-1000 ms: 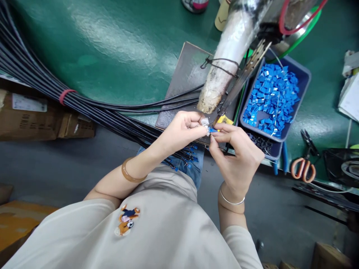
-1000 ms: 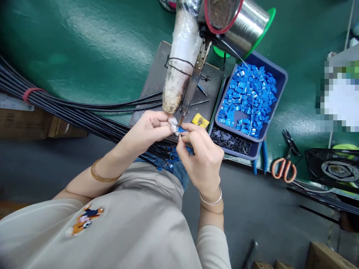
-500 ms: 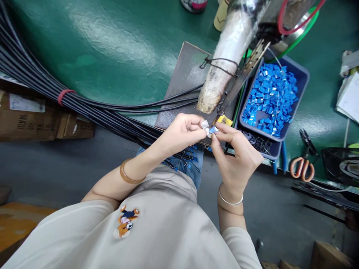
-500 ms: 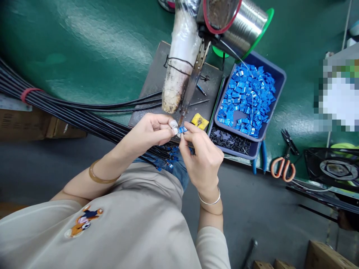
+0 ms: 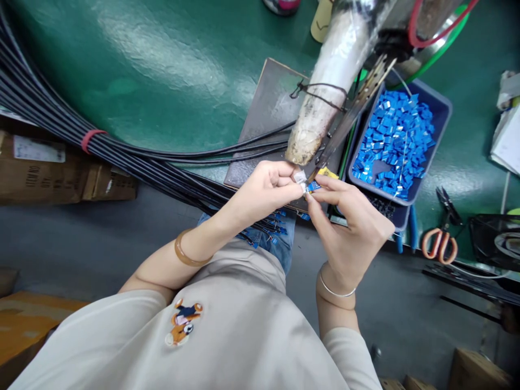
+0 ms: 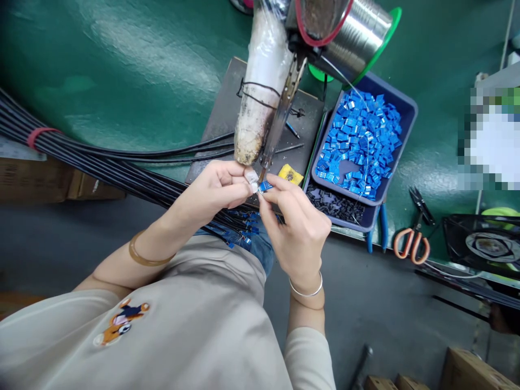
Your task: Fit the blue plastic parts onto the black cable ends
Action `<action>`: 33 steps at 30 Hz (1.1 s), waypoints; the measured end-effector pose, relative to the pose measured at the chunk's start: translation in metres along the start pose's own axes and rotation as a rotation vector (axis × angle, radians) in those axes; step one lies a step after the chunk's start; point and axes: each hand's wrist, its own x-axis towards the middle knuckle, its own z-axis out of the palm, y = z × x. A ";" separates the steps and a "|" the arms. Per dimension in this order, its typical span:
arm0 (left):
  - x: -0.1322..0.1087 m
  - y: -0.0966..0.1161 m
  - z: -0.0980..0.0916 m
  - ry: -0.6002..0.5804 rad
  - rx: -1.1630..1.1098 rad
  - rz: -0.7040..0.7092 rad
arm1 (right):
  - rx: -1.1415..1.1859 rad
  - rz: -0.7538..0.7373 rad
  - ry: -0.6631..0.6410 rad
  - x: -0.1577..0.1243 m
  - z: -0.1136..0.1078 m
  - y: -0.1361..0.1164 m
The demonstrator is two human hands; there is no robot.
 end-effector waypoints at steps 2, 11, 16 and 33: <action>0.000 0.000 0.000 -0.011 -0.002 0.003 | -0.003 -0.012 0.009 0.000 -0.001 -0.001; -0.002 0.000 -0.003 -0.011 0.052 -0.099 | -0.054 -0.041 -0.007 -0.004 0.001 0.003; -0.007 0.000 -0.005 -0.061 0.164 -0.075 | -0.028 -0.011 -0.004 -0.008 -0.001 -0.001; -0.036 0.010 -0.019 -0.568 1.032 0.390 | 0.096 0.105 0.830 -0.026 -0.021 -0.013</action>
